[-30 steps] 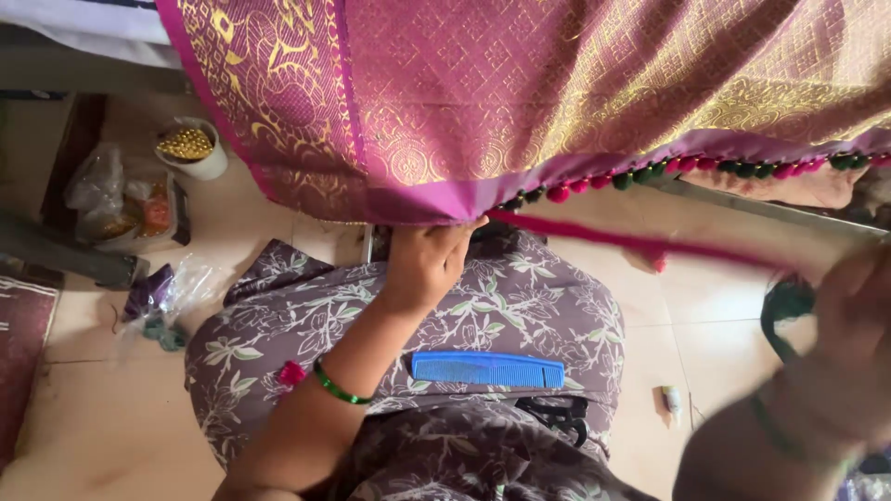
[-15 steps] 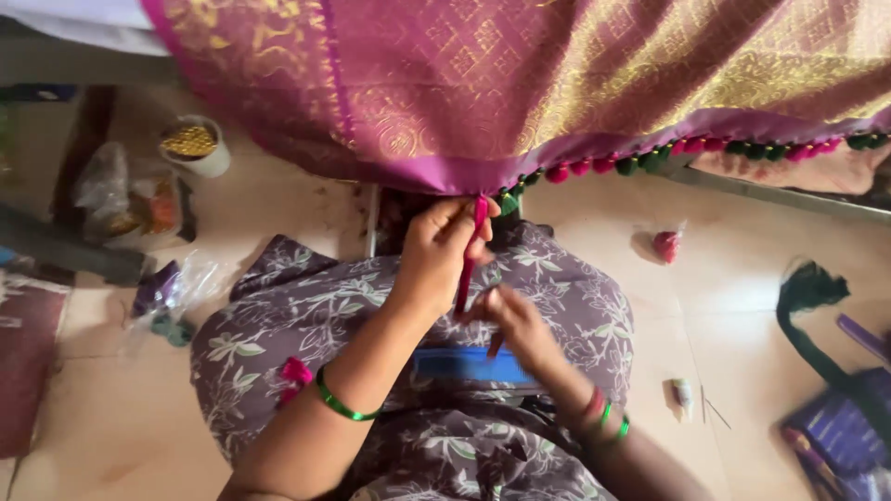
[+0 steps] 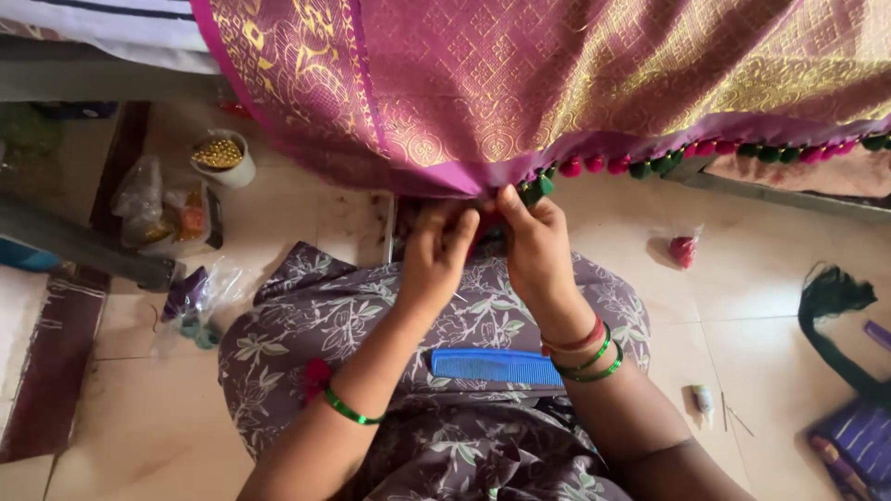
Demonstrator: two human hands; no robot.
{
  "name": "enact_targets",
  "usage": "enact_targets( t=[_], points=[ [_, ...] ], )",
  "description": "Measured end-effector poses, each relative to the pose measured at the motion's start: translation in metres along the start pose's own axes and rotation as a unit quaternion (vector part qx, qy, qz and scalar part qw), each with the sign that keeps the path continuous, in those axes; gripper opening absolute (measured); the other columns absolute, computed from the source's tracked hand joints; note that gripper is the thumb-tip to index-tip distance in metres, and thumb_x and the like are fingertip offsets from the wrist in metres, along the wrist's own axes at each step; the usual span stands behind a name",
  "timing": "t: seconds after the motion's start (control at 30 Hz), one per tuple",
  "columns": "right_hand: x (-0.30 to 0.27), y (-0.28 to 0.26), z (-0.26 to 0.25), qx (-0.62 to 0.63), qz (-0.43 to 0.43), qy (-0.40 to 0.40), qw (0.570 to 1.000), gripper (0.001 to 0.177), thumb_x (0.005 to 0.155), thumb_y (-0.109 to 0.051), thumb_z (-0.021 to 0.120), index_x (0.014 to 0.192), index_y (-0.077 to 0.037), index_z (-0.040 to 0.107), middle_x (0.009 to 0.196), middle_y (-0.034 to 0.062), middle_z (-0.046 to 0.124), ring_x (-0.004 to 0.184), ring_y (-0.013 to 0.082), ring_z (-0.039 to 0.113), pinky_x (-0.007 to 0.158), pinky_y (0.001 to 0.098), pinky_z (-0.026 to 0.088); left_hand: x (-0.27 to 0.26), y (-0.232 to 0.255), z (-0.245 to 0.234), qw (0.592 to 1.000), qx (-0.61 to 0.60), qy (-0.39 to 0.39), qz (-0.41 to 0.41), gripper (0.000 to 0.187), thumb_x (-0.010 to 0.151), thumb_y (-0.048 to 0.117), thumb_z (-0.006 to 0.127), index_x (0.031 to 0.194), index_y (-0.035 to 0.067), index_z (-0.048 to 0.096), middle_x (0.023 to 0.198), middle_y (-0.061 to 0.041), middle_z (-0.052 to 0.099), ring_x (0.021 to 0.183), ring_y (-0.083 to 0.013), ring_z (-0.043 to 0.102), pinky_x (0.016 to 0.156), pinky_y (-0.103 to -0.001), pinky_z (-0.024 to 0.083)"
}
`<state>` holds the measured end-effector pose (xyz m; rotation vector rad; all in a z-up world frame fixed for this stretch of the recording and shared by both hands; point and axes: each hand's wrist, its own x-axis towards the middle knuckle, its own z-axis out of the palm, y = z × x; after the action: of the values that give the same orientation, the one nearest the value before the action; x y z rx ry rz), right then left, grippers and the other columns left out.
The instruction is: Sewing and preparing decorative tassels on the edge of a saree.
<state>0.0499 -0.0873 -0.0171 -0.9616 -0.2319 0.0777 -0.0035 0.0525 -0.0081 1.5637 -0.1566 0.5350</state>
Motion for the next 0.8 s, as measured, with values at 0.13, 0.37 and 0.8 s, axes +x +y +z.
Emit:
enact_targets(
  t=[0.13,0.37,0.8],
  points=[
    [-0.019,0.006,0.002,-0.022,0.014,-0.026,0.999,0.021,0.105,-0.018,0.057,0.106,-0.001,0.070,0.102,0.0061,0.074,0.094,0.0133,0.068,0.089,0.0303,0.055,0.026,0.006,0.002,0.995,-0.069,-0.058,-0.051,0.025,0.102,0.024,0.066,0.109,0.001,0.072,0.098,-0.001,0.074,0.089,-0.0086,0.068,0.080,-0.028,0.053],
    [-0.038,-0.038,0.008,-0.049,0.132,-0.050,0.989,0.029,0.104,-0.026,0.056,0.109,0.000,0.068,0.097,0.0081,0.074,0.087,0.0170,0.070,0.085,0.0361,0.058,0.035,-0.002,0.009,0.992,-0.074,-0.086,-0.052,0.023,0.102,0.021,0.071,0.103,-0.001,0.073,0.086,-0.006,0.072,0.077,-0.0129,0.063,0.070,-0.031,0.050],
    [-0.061,-0.011,-0.021,0.078,0.246,-0.083,0.963,0.019,0.104,-0.018,0.054,0.091,-0.006,0.061,0.060,0.0017,0.055,0.051,0.0142,0.054,0.071,0.0400,0.058,0.024,0.000,-0.003,0.898,0.299,-0.031,0.323,0.026,0.096,0.007,0.062,0.121,0.009,0.070,0.100,-0.017,0.072,0.088,-0.0380,0.068,0.084,-0.052,0.051]
  ],
)
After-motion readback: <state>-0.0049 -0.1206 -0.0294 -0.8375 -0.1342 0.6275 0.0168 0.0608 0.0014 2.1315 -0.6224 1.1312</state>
